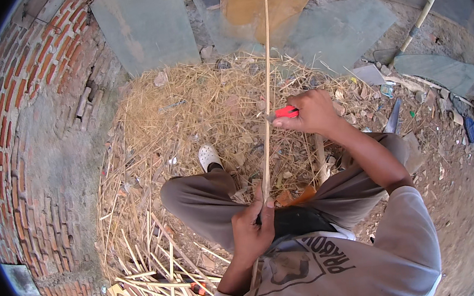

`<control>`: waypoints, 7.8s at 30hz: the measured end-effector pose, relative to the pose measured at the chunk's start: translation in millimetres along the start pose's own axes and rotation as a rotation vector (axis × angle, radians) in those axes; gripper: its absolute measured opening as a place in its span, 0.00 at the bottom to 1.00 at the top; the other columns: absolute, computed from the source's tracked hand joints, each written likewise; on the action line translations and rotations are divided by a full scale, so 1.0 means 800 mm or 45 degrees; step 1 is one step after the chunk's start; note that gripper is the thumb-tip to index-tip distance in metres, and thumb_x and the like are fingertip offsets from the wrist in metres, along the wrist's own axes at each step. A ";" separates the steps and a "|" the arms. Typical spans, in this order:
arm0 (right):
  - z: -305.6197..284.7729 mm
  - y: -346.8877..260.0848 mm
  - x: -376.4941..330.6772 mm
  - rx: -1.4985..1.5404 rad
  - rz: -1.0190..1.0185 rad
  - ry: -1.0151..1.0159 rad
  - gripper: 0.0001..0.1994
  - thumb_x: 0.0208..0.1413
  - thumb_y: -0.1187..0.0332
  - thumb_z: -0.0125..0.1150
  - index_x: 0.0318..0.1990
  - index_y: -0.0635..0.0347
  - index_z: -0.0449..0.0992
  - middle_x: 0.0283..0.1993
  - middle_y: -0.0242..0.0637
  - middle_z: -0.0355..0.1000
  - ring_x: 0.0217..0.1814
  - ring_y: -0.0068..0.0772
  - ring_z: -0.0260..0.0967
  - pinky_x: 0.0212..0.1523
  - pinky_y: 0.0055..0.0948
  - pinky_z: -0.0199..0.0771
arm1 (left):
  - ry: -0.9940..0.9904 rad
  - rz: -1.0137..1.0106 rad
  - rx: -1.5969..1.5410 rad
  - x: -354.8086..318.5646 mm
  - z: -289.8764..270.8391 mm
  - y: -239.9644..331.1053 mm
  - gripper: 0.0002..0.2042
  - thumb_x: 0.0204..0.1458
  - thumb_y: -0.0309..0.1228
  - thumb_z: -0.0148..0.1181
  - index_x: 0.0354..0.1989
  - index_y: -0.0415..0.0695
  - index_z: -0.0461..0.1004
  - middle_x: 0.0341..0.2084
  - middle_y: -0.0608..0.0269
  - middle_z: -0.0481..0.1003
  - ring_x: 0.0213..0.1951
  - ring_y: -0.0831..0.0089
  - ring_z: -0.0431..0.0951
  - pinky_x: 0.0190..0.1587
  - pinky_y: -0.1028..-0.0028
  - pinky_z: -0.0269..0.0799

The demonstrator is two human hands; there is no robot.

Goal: The person sits cross-legged on the ground and uses a red utility knife to peel the outer layer off a long bamboo stick. They hold the stick with their left hand and scrape the knife along its length with their right hand, creating thin strips of bamboo that fall onto the ground.

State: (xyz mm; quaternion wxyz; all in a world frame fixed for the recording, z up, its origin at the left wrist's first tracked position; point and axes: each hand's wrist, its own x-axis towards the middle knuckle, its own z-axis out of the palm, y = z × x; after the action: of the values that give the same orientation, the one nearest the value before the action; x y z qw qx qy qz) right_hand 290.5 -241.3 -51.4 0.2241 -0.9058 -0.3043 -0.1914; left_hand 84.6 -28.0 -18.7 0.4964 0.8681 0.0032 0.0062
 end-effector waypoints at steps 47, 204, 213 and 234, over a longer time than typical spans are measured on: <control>-0.038 0.104 0.016 0.089 0.860 -0.122 0.40 0.53 0.28 0.45 0.25 0.62 0.81 0.19 0.48 0.72 0.30 0.51 0.75 0.35 0.45 0.72 | -0.348 -0.093 -0.039 -0.084 -0.025 -0.010 0.19 0.58 0.22 0.54 0.59 0.35 0.68 0.14 0.67 0.67 0.20 0.89 0.64 0.25 0.83 0.61; -0.003 0.098 0.011 -0.004 0.612 -0.128 0.38 0.51 0.28 0.46 0.22 0.58 0.80 0.17 0.46 0.71 0.26 0.49 0.74 0.30 0.44 0.73 | -0.202 0.072 0.158 -0.070 -0.007 -0.006 0.20 0.53 0.22 0.59 0.56 0.32 0.70 0.13 0.52 0.67 0.15 0.81 0.68 0.21 0.78 0.64; -0.025 0.148 0.025 -0.209 0.595 -0.104 0.37 0.51 0.28 0.47 0.27 0.57 0.82 0.19 0.45 0.73 0.28 0.53 0.73 0.35 0.47 0.73 | -0.222 0.057 0.080 -0.089 -0.018 -0.005 0.21 0.50 0.23 0.61 0.54 0.30 0.72 0.12 0.52 0.70 0.11 0.70 0.71 0.18 0.73 0.66; -0.013 0.222 -0.051 -0.399 0.875 -0.859 0.42 0.47 0.25 0.47 0.27 0.65 0.79 0.36 0.53 0.78 0.41 0.54 0.75 0.45 0.46 0.73 | -0.268 -0.457 -0.916 -0.066 -0.019 -0.044 0.16 0.64 0.29 0.50 0.58 0.38 0.71 0.14 0.67 0.71 0.10 0.83 0.64 0.16 0.83 0.58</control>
State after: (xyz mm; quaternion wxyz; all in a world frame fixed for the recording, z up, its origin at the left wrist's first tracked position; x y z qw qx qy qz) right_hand 371.2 -393.0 -114.0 0.0247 -0.9878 -0.0118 0.1532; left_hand 31.4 2.4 -41.9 0.7589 0.6208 0.1013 -0.1685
